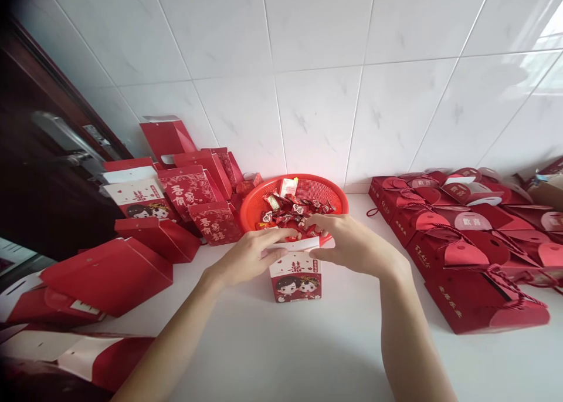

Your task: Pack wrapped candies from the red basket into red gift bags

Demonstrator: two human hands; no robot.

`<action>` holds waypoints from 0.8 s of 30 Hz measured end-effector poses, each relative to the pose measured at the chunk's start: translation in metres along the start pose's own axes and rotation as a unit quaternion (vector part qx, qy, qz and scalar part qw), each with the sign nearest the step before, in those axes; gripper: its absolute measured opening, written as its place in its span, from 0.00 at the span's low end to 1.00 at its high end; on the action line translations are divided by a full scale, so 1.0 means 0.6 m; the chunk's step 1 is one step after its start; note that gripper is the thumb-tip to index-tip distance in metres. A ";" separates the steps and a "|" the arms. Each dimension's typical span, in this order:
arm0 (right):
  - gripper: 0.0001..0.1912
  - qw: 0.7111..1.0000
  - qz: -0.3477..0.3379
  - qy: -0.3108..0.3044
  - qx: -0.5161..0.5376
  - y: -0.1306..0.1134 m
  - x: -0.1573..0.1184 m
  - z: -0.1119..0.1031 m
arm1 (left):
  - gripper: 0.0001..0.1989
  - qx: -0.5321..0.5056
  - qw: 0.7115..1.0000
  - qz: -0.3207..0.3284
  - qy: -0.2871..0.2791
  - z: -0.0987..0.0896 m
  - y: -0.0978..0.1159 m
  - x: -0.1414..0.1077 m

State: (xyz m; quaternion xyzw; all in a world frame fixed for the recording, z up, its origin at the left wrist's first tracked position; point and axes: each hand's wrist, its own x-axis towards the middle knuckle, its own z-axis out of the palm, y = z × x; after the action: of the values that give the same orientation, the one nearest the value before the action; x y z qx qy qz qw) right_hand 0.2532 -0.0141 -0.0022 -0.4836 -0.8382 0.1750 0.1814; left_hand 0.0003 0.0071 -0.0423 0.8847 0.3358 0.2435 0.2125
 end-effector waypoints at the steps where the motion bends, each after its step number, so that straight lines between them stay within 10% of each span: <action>1: 0.20 1.000 0.014 -0.023 -0.002 0.004 0.004 0.003 | 0.20 0.001 1.000 -0.004 0.000 -0.002 0.001 0.000; 7: 0.11 0.994 -0.010 -0.097 0.043 0.013 0.036 0.020 | 0.29 0.003 0.997 -0.063 -0.052 -0.031 0.004 -0.008; 11: 0.10 0.995 -0.021 -0.092 0.034 0.015 0.046 0.022 | 0.17 0.019 0.993 -0.094 -0.070 -0.035 -0.011 -0.009; 24: 0.19 0.943 -0.085 0.113 0.302 0.023 0.040 0.010 | 0.15 -0.136 0.972 -0.038 0.189 -0.031 -0.018 0.000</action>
State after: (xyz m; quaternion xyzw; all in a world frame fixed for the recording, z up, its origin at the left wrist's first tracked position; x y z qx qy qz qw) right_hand 0.2499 0.0126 -0.0106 -0.3499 -0.7582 0.3478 0.4264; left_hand -0.0160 0.0185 -0.0335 0.7721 0.3673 0.4411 0.2729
